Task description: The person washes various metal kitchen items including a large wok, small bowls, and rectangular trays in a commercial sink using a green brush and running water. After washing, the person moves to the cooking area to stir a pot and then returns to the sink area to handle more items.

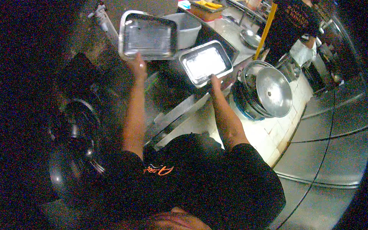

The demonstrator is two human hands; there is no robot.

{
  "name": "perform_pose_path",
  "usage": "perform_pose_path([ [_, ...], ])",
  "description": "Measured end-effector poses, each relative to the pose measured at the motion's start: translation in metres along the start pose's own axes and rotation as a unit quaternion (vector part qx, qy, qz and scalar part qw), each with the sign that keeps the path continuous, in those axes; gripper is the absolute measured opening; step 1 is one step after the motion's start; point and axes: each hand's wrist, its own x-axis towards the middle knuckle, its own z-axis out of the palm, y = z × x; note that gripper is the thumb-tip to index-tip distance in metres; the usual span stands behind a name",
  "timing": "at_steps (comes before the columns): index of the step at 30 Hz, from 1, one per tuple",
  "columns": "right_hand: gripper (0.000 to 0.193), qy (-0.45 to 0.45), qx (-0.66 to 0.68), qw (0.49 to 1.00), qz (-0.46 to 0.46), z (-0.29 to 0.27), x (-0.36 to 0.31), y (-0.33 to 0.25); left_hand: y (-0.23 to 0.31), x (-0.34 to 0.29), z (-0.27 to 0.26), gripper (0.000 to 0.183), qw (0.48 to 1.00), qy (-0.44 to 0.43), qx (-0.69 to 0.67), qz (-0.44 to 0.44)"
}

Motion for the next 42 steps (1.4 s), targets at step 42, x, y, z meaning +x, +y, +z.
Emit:
perform_pose_path([
  [42,0.091,0.029,-0.145,0.989,-0.028,-0.038,-0.083,-0.072,-0.071,-0.072,0.113,0.063,0.897,-0.434,-0.001,-0.089],
])
